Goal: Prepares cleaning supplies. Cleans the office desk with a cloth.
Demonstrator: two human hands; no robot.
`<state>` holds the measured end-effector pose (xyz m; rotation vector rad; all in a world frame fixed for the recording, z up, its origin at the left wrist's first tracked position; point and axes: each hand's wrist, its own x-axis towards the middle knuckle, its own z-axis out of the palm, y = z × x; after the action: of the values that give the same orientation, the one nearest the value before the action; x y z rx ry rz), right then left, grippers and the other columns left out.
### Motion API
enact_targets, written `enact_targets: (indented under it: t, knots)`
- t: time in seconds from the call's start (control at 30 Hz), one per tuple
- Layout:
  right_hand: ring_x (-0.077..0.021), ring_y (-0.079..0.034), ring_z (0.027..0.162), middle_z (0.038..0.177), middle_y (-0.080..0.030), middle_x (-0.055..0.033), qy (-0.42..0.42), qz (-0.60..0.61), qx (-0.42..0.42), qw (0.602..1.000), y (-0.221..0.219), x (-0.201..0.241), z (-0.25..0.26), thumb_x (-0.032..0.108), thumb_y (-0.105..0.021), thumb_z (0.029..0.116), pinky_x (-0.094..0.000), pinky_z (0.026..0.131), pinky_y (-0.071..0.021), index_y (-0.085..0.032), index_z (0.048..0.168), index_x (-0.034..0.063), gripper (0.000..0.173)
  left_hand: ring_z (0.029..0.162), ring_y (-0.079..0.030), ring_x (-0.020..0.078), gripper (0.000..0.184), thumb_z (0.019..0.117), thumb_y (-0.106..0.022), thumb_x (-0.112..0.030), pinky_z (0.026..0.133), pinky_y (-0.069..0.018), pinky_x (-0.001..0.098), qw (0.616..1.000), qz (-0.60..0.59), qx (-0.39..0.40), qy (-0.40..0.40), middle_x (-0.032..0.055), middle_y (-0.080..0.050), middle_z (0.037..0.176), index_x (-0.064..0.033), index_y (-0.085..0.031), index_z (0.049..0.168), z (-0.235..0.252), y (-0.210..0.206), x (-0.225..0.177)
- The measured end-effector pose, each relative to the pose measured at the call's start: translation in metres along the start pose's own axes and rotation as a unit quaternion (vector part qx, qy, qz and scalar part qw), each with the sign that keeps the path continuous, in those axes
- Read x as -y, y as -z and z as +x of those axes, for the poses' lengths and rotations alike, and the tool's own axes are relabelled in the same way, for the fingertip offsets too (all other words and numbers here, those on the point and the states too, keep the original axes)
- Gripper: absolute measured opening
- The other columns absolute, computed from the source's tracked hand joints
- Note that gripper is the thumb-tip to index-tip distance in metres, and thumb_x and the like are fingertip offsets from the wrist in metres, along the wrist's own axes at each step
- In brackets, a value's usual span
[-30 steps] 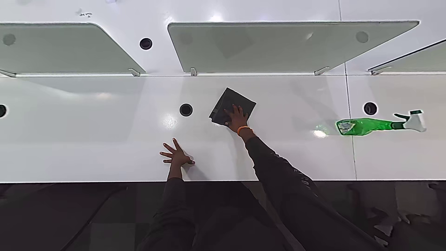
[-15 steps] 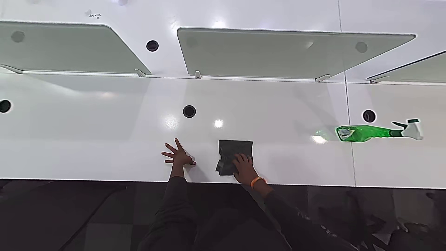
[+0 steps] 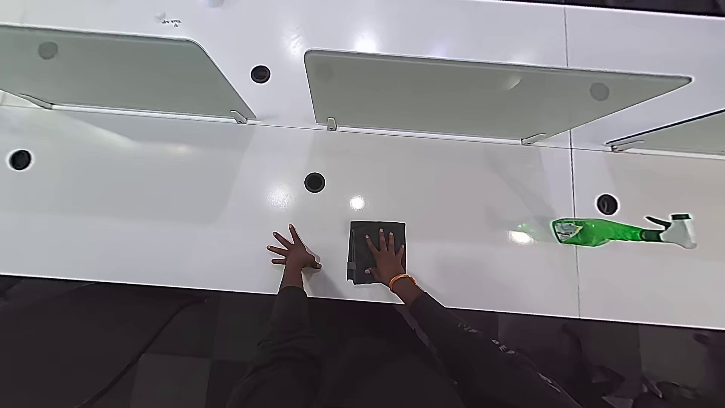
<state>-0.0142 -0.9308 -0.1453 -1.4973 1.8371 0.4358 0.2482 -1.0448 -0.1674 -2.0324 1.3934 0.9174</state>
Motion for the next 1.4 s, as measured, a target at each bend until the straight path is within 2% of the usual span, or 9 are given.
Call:
enact_targets:
  t: [0.5,0.9,0.97,1.03,1.07,1.1,1.17,1.23,1.4]
  knots:
    - [-0.0512,0.009,0.157,0.174,0.008,-0.0158,-0.021,0.014,-0.047,0.999,0.085,0.057,0.104,0.056,-0.081,0.0785,-0.0888,0.108,-0.0105,-0.006,0.167,0.0391,0.117,0.143,0.03,0.0658,0.181,0.0335,-0.103,-0.036,0.097,-0.0167,0.094,1.0,-0.006,0.013,0.006,0.0232,0.048,0.156,-0.0294,0.023,0.163,0.002,0.002,-0.001]
    - [-0.0515,0.008,0.157,0.174,0.008,-0.0155,-0.065,0.045,-0.084,0.993,0.158,0.109,0.192,0.057,-0.081,0.0814,-0.0891,0.106,-0.0158,-0.009,0.166,0.0382,0.113,0.143,0.024,0.0685,0.18,0.0353,-0.103,-0.041,0.096,-0.0238,0.0921,0.999,0.013,0.033,0.004,0.0264,0.045,0.157,-0.0269,0.023,0.163,0.005,0.005,-0.001]
    - [-0.0516,0.006,0.157,0.174,0.006,-0.0156,-0.067,0.041,-0.094,0.992,0.168,0.117,0.206,0.056,-0.08,0.0829,-0.0894,0.105,-0.0175,-0.011,0.166,0.0394,0.109,0.143,0.019,0.0719,0.18,0.0353,-0.103,-0.044,0.097,-0.026,0.0911,0.999,0.031,0.038,-0.001,0.031,0.042,0.157,-0.0243,0.023,0.163,0.004,0.007,0.001]
    - [-0.0518,0.002,0.157,0.174,0.003,-0.0162,-0.07,0.04,-0.102,0.992,0.18,0.122,0.217,0.055,-0.079,0.0837,-0.0892,0.105,-0.0201,-0.014,0.166,0.0396,0.106,0.145,0.003,0.0729,0.177,0.0367,-0.101,-0.052,0.104,-0.0284,0.0835,0.996,0.086,0.021,-0.02,0.0376,0.03,0.16,-0.0205,0.017,0.165,0.001,0.012,0.0]
    - [-0.0521,0.001,0.157,0.174,0.002,-0.0165,-0.071,0.039,-0.104,0.991,0.185,0.125,0.222,0.055,-0.08,0.0836,-0.0892,0.104,-0.0211,-0.015,0.166,0.0396,0.106,0.147,0.0,0.069,0.17,0.0409,-0.099,-0.052,0.107,-0.0262,0.0826,0.994,0.099,-0.001,-0.042,0.0377,0.021,0.163,-0.0186,0.011,0.166,0.001,0.017,0.0]
    - [-0.0524,0.0,0.156,0.174,0.001,-0.0168,-0.073,0.039,-0.11,0.991,0.191,0.128,0.228,0.054,-0.081,0.083,-0.0892,0.104,-0.022,-0.016,0.166,0.0393,0.106,0.151,0.002,0.0633,0.161,0.0466,-0.098,-0.049,0.109,-0.0214,0.0834,0.992,0.098,-0.027,-0.073,0.0328,0.015,0.168,-0.0192,0.003,0.167,0.005,0.025,0.0]
    - [-0.053,-0.002,0.156,0.174,0.0,-0.017,-0.078,0.041,-0.117,0.989,0.2,0.133,0.237,0.053,-0.082,0.0821,-0.0891,0.103,-0.0235,-0.018,0.165,0.0386,0.106,0.154,0.003,0.0578,0.147,0.053,-0.096,-0.042,0.107,-0.0203,0.0861,0.986,0.094,-0.075,-0.114,0.0212,0.01,0.173,-0.026,-0.007,0.168,0.02,0.053,0.0]
    - [-0.053,-0.002,0.156,0.174,-0.001,-0.0165,-0.086,0.044,-0.122,0.988,0.207,0.138,0.243,0.053,-0.083,0.0814,-0.0887,0.103,-0.0242,-0.018,0.165,0.0386,0.107,0.153,0.005,0.0594,0.146,0.0547,-0.096,-0.045,0.105,-0.0213,0.0874,0.985,0.089,-0.097,-0.112,0.0218,0.013,0.172,-0.0271,-0.006,0.168,0.046,0.088,0.004]
    - [-0.0537,-0.004,0.156,0.174,-0.002,-0.0167,-0.103,0.053,-0.136,0.984,0.221,0.148,0.262,0.053,-0.083,0.0809,-0.0884,0.102,-0.026,-0.02,0.165,0.0371,0.106,0.152,0.01,0.0607,0.16,0.0457,-0.099,-0.049,0.102,-0.0217,0.0886,0.986,0.087,-0.089,-0.112,0.0216,0.023,0.17,-0.0275,0.002,0.168,0.124,0.159,0.016]
